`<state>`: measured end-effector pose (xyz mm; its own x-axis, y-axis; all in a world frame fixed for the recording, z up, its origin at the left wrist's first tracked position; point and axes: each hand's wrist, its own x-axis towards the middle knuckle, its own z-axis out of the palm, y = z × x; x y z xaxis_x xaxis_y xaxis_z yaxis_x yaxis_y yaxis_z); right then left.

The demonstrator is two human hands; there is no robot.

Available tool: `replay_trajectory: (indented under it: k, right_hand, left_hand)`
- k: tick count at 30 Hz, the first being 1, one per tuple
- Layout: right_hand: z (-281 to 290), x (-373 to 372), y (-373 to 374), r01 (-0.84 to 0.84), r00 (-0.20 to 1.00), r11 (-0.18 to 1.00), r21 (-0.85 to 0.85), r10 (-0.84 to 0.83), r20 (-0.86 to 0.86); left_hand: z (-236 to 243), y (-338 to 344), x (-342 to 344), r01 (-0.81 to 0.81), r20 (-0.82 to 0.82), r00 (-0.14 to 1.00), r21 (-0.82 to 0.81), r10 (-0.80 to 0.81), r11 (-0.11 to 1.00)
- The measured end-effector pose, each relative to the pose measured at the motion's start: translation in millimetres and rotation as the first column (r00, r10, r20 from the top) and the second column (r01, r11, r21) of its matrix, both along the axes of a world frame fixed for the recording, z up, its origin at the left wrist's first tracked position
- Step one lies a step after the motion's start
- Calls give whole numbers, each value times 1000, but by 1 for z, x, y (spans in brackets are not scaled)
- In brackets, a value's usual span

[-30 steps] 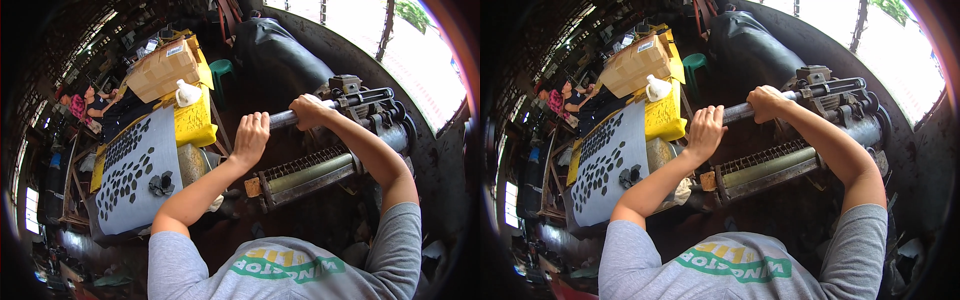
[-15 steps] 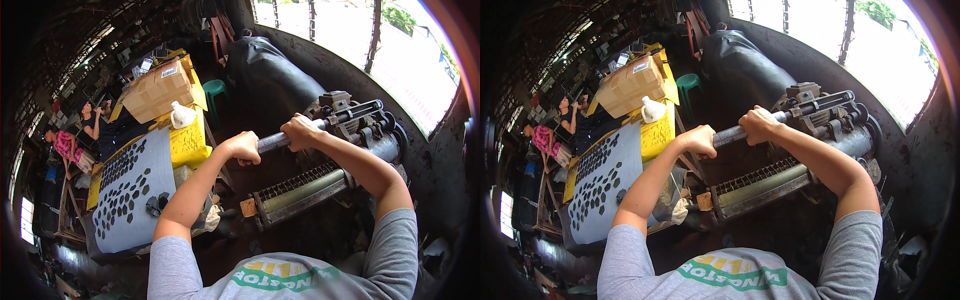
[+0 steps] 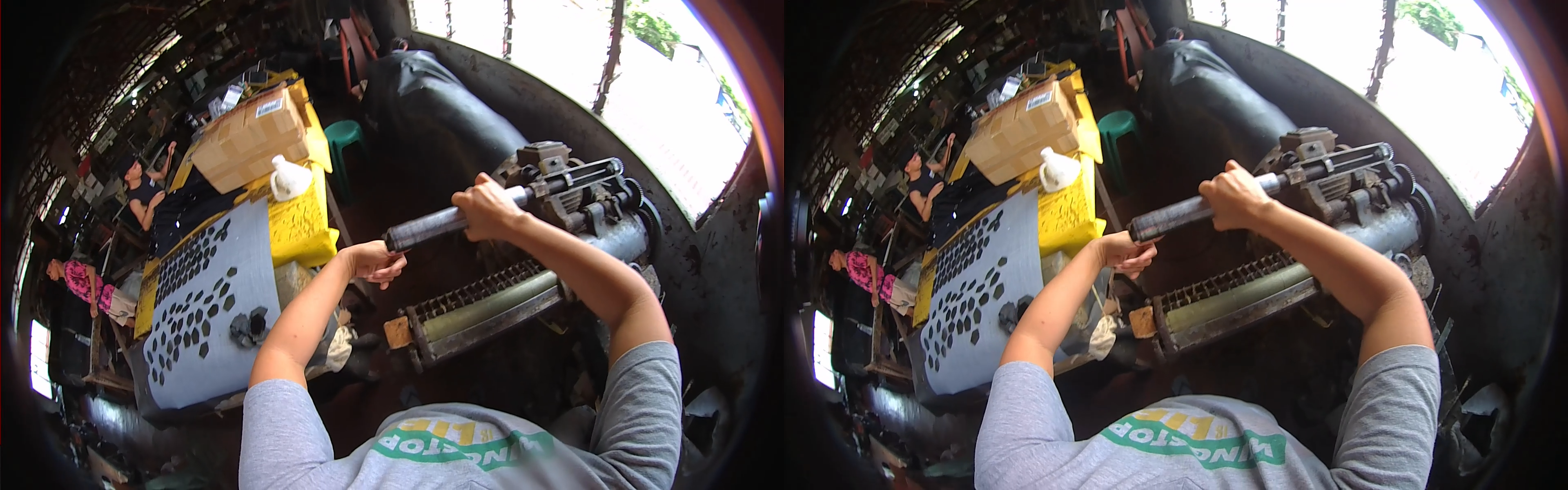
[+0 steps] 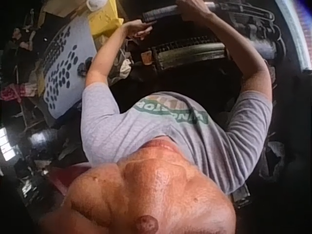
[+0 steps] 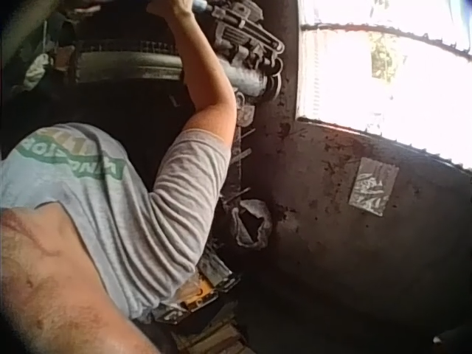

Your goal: Arranging cut leather patches on a layout board and operating a mechanical leather-rolling/skiving machine tool.

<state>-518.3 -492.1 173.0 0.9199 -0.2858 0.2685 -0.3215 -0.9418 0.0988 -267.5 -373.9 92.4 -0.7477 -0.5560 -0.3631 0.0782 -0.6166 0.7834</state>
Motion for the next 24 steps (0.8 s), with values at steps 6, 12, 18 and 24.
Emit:
replay_trajectory:
  k: [6, 12, 18, 24]
  right_hand:
    - [0, 3, -4, -3, 1000, 998, 65, 4, -26]
    - [2, 4, -3, -7, 1000, 997, 77, 9, -20]
    - [-2, 3, -2, 5, 1000, 997, 75, -6, 17]
    - [-3, 1, -4, 2, 1000, 996, 90, -5, 27]
  left_hand:
    - [-2, 18, 15, -41, 540, 405, -796, 738, 605]
    - [49, 43, -68, 356, -30, 159, -931, 987, -85]
    - [68, 21, -105, 754, 304, -240, -540, 922, 374]
    - [79, 9, -92, 699, 426, -96, -615, 900, 365]
